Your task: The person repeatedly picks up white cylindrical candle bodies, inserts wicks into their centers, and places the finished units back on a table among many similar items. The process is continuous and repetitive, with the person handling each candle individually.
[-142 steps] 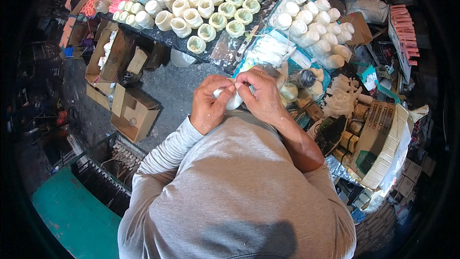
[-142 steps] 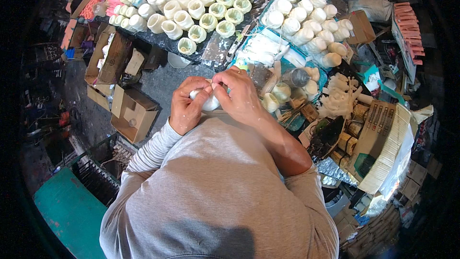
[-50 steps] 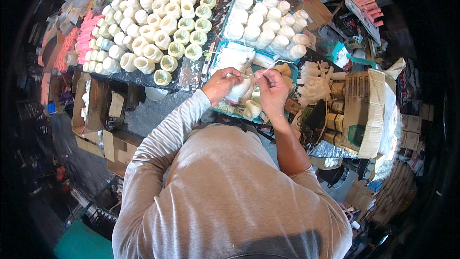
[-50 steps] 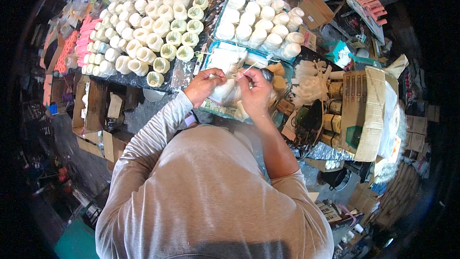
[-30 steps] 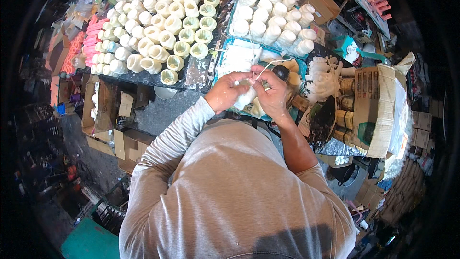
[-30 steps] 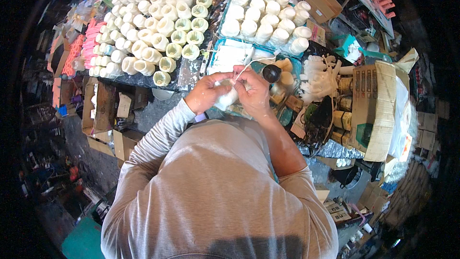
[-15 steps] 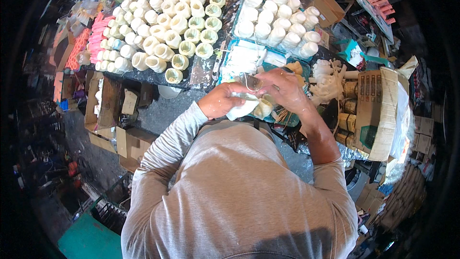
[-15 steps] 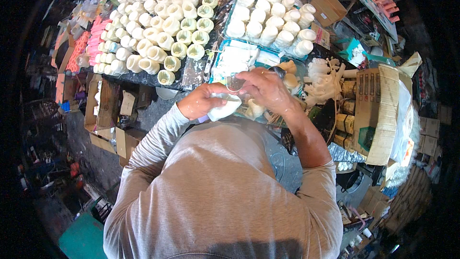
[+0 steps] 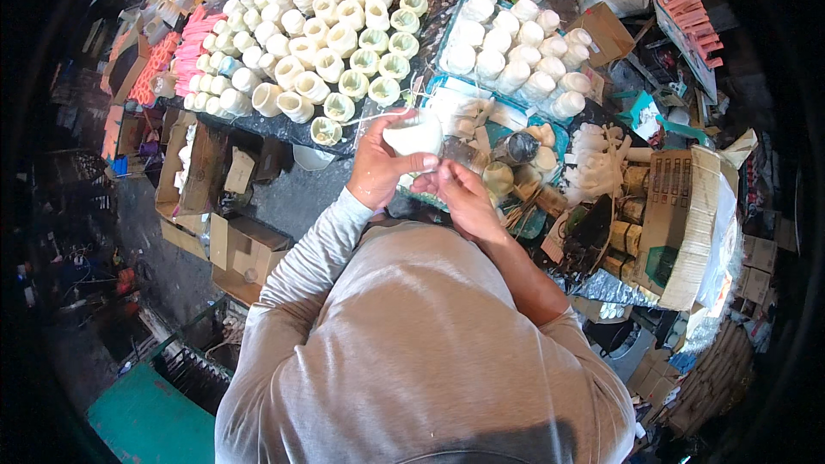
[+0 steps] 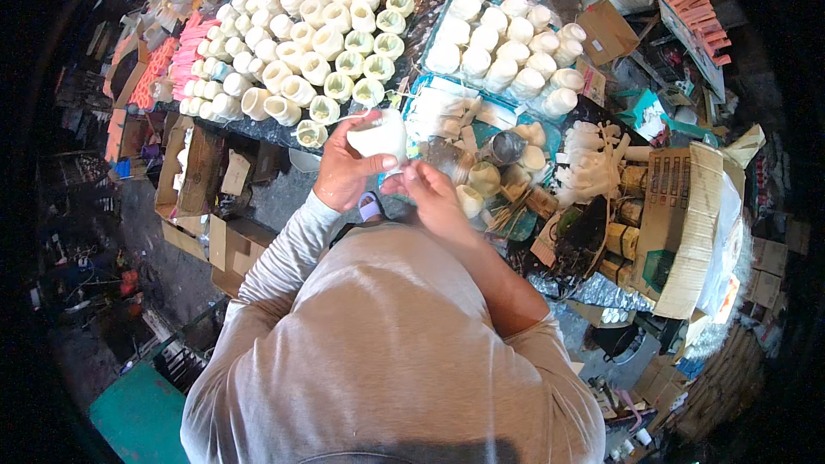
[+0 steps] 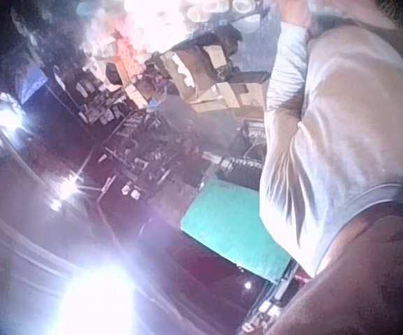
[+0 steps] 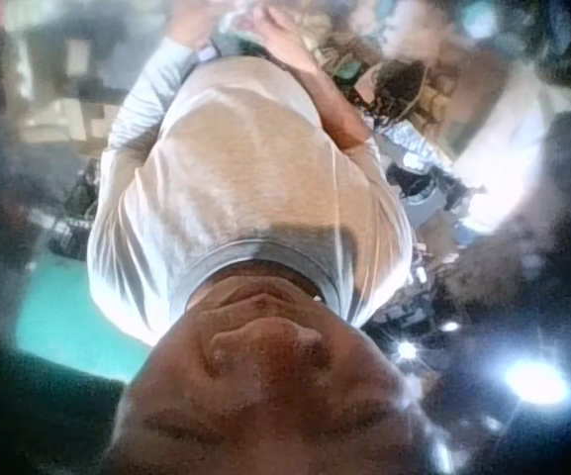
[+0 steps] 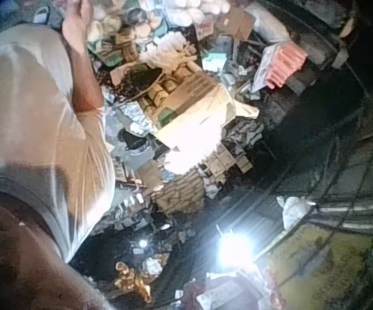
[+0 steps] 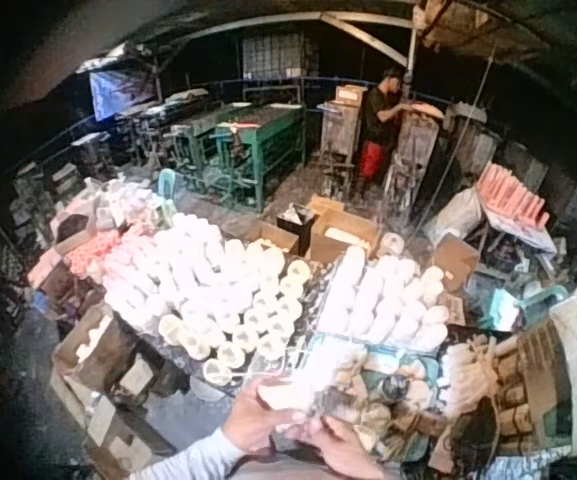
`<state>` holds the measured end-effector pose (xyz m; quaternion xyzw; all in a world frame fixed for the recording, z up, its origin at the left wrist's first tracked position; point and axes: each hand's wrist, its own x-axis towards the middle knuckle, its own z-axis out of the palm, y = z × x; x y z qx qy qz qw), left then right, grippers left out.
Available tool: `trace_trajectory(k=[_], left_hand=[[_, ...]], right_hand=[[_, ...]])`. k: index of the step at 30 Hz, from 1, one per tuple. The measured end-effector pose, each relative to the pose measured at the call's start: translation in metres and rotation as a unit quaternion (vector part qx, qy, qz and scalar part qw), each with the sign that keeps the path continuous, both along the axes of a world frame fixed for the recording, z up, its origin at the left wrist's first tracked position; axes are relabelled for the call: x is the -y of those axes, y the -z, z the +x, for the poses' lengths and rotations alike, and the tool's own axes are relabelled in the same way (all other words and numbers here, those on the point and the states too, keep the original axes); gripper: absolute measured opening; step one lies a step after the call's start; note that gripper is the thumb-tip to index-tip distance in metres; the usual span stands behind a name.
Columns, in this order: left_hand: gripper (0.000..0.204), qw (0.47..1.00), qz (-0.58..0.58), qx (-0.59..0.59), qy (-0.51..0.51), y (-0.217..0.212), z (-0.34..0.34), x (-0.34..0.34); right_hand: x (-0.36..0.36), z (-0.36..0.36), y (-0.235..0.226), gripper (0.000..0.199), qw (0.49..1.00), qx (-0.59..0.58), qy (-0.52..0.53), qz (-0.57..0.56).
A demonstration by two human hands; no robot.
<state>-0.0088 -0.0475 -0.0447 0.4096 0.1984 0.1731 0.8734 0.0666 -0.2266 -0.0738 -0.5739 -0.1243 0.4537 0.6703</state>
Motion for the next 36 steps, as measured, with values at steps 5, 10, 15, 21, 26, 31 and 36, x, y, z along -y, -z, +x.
trace_trajectory(k=[5, 10, 15, 21, 26, 31, 36], left_hand=[[0.064, 0.995, -0.034, 0.017, -0.09, -0.005, 0.004, -0.014], [0.055, 0.987, -0.095, 0.019, -0.129, -0.016, -0.008, -0.034], [0.043, 0.981, -0.11, 0.052, -0.15, -0.027, -0.019, -0.062], [0.037, 0.976, -0.13, -0.001, -0.177, -0.023, -0.015, -0.075], [0.03, 0.968, -0.165, 0.01, -0.187, -0.019, -0.016, -0.086], [0.032, 0.971, -0.162, 0.017, -0.177, -0.017, -0.017, -0.09], [0.043, 0.976, -0.139, 0.014, -0.169, -0.018, -0.016, -0.093]], right_hand=[[-0.007, -0.007, -0.036, 0.021, 0.948, 0.292, -0.022, -0.127], [0.008, -0.013, -0.059, 0.019, 0.929, 0.346, -0.048, -0.123], [0.013, -0.019, -0.066, 0.021, 0.929, 0.322, -0.083, -0.162], [0.013, -0.025, -0.074, 0.021, 0.928, 0.329, -0.081, -0.152], [0.016, -0.029, -0.083, 0.021, 0.922, 0.318, -0.095, -0.199], [0.02, -0.034, -0.085, 0.021, 0.927, 0.311, -0.081, -0.194], [0.026, -0.035, -0.08, 0.019, 0.929, 0.32, -0.078, -0.171]])
